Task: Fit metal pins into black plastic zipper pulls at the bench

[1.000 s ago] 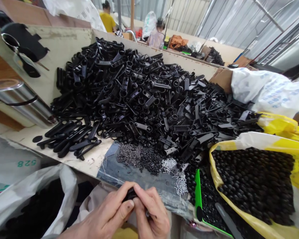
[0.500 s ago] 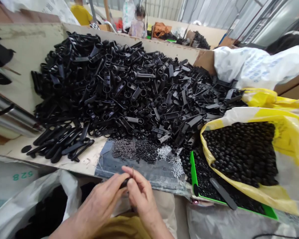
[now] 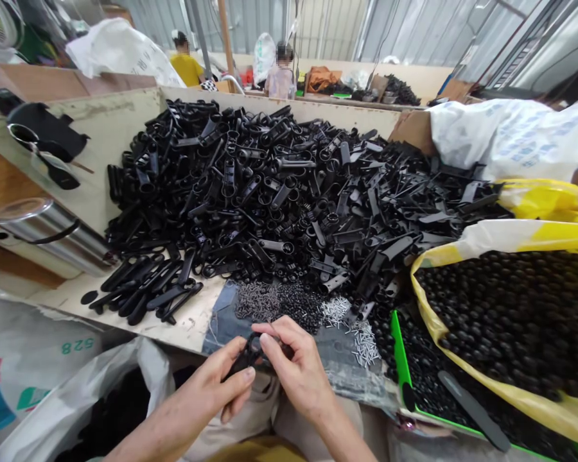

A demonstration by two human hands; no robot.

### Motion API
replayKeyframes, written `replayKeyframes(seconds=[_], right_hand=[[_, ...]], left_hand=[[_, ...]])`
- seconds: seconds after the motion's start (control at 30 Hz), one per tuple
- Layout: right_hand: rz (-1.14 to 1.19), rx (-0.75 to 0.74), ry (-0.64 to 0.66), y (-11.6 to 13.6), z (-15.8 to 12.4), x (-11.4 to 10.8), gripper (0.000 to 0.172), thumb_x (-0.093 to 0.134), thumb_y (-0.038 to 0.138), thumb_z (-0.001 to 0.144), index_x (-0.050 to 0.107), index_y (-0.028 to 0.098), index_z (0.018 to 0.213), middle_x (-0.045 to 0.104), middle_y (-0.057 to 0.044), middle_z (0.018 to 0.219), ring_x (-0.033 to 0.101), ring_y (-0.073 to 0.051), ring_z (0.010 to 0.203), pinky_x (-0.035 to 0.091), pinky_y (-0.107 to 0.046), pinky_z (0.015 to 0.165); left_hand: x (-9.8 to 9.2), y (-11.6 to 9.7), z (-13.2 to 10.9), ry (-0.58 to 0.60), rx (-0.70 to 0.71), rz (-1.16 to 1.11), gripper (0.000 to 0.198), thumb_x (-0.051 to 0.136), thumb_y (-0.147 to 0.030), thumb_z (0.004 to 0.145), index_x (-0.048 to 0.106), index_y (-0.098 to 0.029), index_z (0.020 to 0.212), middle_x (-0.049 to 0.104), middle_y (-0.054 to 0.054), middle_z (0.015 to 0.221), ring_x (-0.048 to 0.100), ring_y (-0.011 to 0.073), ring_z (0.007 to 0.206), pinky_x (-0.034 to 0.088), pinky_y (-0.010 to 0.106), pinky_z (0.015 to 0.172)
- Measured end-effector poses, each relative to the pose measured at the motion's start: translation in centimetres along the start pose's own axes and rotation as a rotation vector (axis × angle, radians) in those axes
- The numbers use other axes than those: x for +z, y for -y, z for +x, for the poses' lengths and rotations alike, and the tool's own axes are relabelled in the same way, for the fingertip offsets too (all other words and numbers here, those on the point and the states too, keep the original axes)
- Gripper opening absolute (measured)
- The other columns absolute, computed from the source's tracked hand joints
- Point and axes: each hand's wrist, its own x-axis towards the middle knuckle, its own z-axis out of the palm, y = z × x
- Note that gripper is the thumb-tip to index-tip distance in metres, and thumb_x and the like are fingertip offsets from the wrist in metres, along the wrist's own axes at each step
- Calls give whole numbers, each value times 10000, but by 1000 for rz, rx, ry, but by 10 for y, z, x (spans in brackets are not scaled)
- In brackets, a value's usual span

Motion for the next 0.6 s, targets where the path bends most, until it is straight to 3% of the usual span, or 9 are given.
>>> replayKeyframes(seconds=[0.13,0.27,0.37,0.5,0.6], right_hand=[[5,29,105,0,1,-4,327,591,436,1021,806,225,1149,609,-13,815,590,-154,754,476,-253,687],[-18,31,158,-3,-1,-7,351,644,453,988,784,214,1204,629,-18,843,569,-149,736,465,-253,658],[-58,3,157,-8,-4,-6,331,643,422,997,778,208,1211,654,-28,857,590,-157,763,483,-258,673],[-97,-76,148,-12,-8,-6,299,595,350,1033,757,208,1240,702,-50,917,641,-173,821,518,-273,723],[-154,-125,193,-9,-8,-12,302,609,321,1027,733,236,1289,713,-54,979,648,-166,809,528,-273,713]], left_hand=[[2,-1,-7,29,-74,-185,1099,681,-583,847,69,-107,1625,463,-107,628,389,113,606,256,242,575],[0,-4,-14,18,-98,-234,1074,693,-562,870,82,-122,1636,452,-97,643,386,111,626,231,242,580],[0,-3,-15,-23,-122,-211,1039,708,-565,865,163,-134,1637,514,-57,714,457,122,681,311,241,621],[-1,9,-11,-60,-119,-154,949,669,-582,885,246,-169,1628,665,99,1112,556,128,766,454,282,755],[-5,21,-5,-84,-81,-50,873,661,-561,877,346,-171,1592,544,199,1484,647,194,958,523,319,833]])
